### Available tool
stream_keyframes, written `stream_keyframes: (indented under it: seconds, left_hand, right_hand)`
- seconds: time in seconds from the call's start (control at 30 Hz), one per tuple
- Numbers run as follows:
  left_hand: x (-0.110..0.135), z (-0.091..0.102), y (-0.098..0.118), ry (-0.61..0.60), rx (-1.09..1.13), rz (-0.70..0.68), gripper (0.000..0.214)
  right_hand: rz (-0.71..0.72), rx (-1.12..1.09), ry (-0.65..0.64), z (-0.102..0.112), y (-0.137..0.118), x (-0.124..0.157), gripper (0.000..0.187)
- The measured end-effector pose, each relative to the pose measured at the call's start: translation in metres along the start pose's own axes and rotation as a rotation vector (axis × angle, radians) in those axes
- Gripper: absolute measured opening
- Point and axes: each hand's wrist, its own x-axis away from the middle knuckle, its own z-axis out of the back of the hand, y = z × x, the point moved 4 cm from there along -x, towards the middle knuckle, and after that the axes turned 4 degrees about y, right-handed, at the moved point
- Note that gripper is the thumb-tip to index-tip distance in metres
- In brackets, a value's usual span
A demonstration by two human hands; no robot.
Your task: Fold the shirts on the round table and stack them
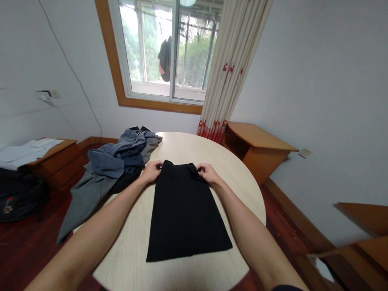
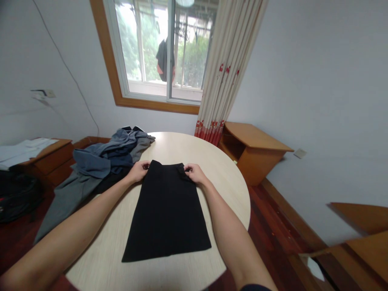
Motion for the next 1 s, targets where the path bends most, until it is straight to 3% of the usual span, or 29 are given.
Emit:
stream_keyframes:
  seconds: [0.13, 0.33, 0.63, 0.73, 0.87, 1.0]
  left_hand:
    - [0.0, 0.0, 0.001, 0.042, 0.006, -0.014, 0.033]
    - [0.007, -0.01, 0.009, -0.05, -0.166, -0.054, 0.03]
    - [0.005, -0.009, 0.017, 0.072, -0.134, -0.05, 0.025]
    - [0.006, -0.014, 0.012, -0.02, -0.249, -0.063, 0.024]
    - [0.007, -0.012, 0.011, 0.019, -0.432, -0.07, 0.022]
    - [0.008, -0.007, 0.016, 0.051, -0.386, -0.038, 0.022]
  right_hand:
    - [-0.002, -0.107, 0.071, -0.001, -0.002, 0.0, 0.023]
    - [0.034, 0.118, 0.043, -0.009, 0.005, -0.003, 0.018]
    - [0.063, 0.026, 0.098, -0.009, 0.001, -0.005, 0.022]
    - [0.071, 0.102, 0.069, -0.012, 0.001, -0.004, 0.02]
    - [0.117, 0.207, 0.143, -0.011, 0.0, -0.004, 0.021]
    - [0.04, 0.107, 0.172, -0.007, 0.0, -0.002, 0.033]
